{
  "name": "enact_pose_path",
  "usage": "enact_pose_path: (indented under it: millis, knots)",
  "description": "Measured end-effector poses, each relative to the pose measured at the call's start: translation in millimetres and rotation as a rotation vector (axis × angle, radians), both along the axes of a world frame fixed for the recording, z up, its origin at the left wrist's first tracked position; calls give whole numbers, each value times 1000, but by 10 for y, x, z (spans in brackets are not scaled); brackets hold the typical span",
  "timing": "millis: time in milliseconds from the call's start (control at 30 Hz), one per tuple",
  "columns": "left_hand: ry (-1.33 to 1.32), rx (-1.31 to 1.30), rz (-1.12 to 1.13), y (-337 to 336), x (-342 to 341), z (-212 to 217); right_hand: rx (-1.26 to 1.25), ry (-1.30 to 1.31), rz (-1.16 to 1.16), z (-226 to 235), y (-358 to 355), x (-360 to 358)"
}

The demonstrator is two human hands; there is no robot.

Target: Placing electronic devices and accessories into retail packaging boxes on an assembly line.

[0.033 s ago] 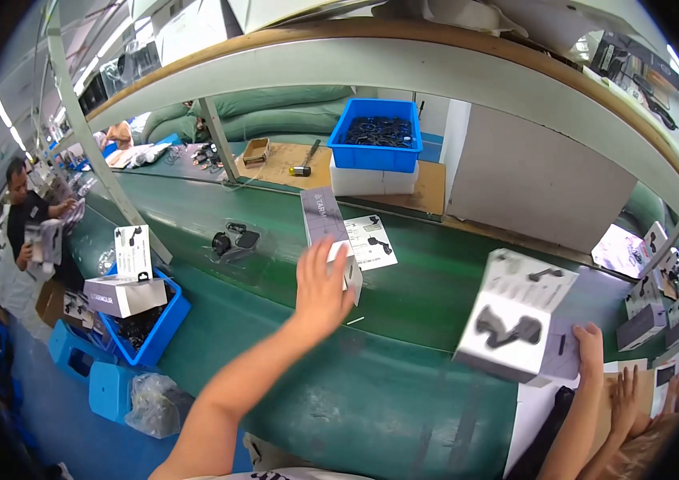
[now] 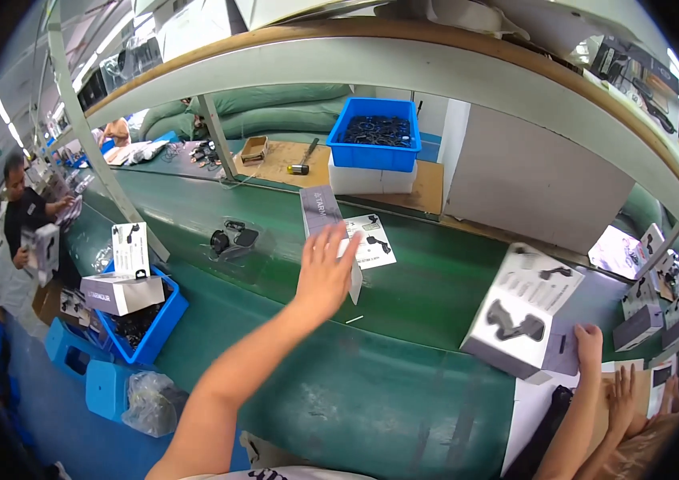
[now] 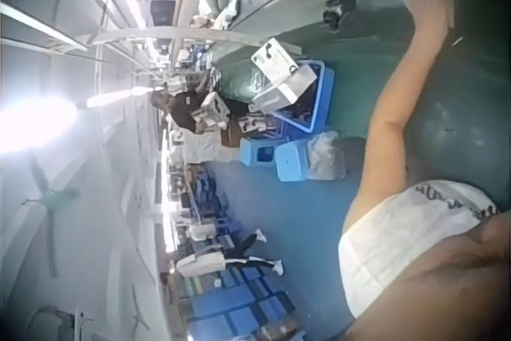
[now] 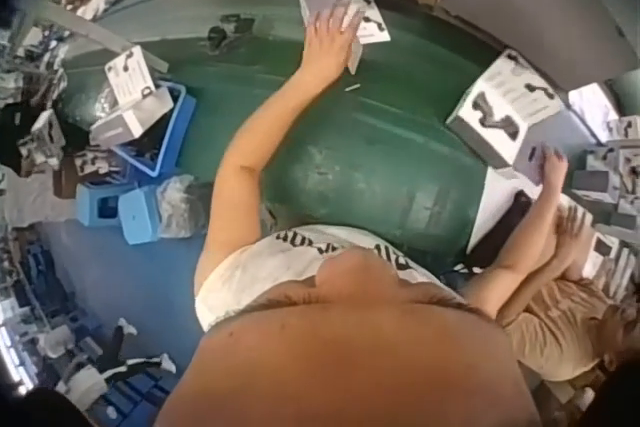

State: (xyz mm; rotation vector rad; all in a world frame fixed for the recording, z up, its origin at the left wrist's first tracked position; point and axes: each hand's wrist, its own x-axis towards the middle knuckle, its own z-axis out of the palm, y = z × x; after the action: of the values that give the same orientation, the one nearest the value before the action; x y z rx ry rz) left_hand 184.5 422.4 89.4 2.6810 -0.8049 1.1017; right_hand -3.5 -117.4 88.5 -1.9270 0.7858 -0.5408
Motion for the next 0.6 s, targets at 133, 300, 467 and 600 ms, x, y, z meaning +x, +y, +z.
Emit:
enact_pose_path:
  millis: [133,300,467,600]
  knots:
    - [-80,336,-125,95,722,-204,-1032,175,-356,-620,-474,48]
    - [281,443,46,340,385,1,-841,-146,178,-411,1229,-50]
    - [205,-60,-119,561,-1201,-88,-785,-456,500,-340,2350,-1]
    - [399,-86,-108,710,-2464,-614,-180,-537,669,-168,3099,496]
